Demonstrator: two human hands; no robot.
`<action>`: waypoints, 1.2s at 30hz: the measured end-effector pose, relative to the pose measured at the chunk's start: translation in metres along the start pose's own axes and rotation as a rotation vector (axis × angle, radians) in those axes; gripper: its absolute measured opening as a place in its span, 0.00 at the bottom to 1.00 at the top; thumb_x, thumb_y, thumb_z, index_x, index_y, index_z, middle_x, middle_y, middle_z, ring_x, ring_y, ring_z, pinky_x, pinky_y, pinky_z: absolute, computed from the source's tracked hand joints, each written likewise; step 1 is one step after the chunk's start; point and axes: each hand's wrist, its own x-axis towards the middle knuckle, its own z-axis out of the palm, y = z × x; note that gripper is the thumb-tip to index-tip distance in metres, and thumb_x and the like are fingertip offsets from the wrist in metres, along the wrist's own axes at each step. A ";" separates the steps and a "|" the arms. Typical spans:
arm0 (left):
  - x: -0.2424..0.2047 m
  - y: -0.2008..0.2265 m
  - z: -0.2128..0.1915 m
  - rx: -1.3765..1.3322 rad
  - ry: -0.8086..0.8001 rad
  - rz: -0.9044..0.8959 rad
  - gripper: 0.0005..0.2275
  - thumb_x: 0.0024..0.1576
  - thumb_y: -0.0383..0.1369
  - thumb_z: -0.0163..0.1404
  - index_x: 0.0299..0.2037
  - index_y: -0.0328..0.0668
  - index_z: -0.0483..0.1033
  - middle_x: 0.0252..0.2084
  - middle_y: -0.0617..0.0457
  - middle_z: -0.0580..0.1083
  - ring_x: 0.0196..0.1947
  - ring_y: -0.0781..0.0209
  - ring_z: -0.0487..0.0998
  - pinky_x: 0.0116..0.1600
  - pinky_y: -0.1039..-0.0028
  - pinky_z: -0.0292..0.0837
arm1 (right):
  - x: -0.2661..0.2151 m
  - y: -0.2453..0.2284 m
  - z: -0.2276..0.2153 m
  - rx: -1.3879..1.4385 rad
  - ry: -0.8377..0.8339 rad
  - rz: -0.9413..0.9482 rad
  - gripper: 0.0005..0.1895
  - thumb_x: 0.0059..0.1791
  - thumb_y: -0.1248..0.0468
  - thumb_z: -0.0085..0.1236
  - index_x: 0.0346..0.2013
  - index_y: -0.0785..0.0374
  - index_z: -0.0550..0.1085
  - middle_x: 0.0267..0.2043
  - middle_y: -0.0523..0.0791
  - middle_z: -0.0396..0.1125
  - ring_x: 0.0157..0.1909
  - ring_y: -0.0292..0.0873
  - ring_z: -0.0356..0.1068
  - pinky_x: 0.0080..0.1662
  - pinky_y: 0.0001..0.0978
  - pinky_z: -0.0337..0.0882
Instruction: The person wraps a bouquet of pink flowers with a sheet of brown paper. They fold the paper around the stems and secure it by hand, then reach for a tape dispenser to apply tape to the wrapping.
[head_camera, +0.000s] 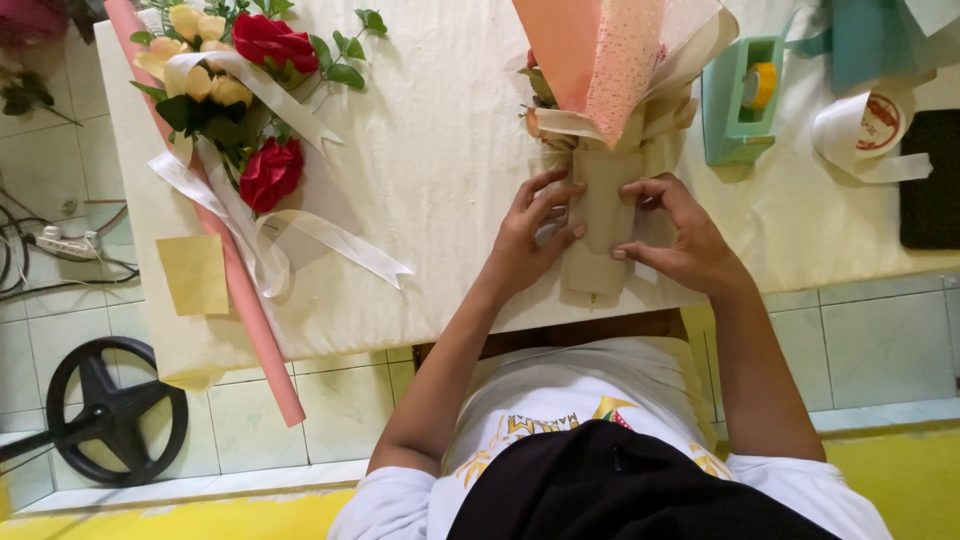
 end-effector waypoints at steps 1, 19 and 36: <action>0.000 0.000 -0.001 0.001 0.000 0.003 0.17 0.54 0.26 0.52 0.53 0.48 0.67 0.57 0.43 0.59 0.50 0.44 0.71 0.54 0.62 0.70 | 0.000 -0.002 0.000 -0.001 0.001 -0.002 0.34 0.34 0.69 0.66 0.52 0.70 0.63 0.45 0.53 0.58 0.50 0.48 0.60 0.54 0.40 0.61; 0.022 0.029 0.057 1.055 0.264 0.107 0.14 0.54 0.41 0.46 0.35 0.33 0.72 0.34 0.43 0.68 0.32 0.54 0.75 0.39 0.74 0.73 | 0.014 0.000 0.009 0.050 0.246 -0.081 0.08 0.47 0.78 0.51 0.39 0.69 0.72 0.33 0.49 0.64 0.40 0.43 0.68 0.46 0.36 0.67; 0.033 0.047 0.050 0.872 0.236 -0.126 0.19 0.50 0.43 0.53 0.44 0.40 0.66 0.32 0.46 0.67 0.30 0.45 0.77 0.34 0.64 0.75 | 0.021 0.020 0.012 0.358 0.412 0.257 0.08 0.48 0.65 0.56 0.38 0.66 0.69 0.33 0.45 0.63 0.33 0.34 0.66 0.36 0.26 0.71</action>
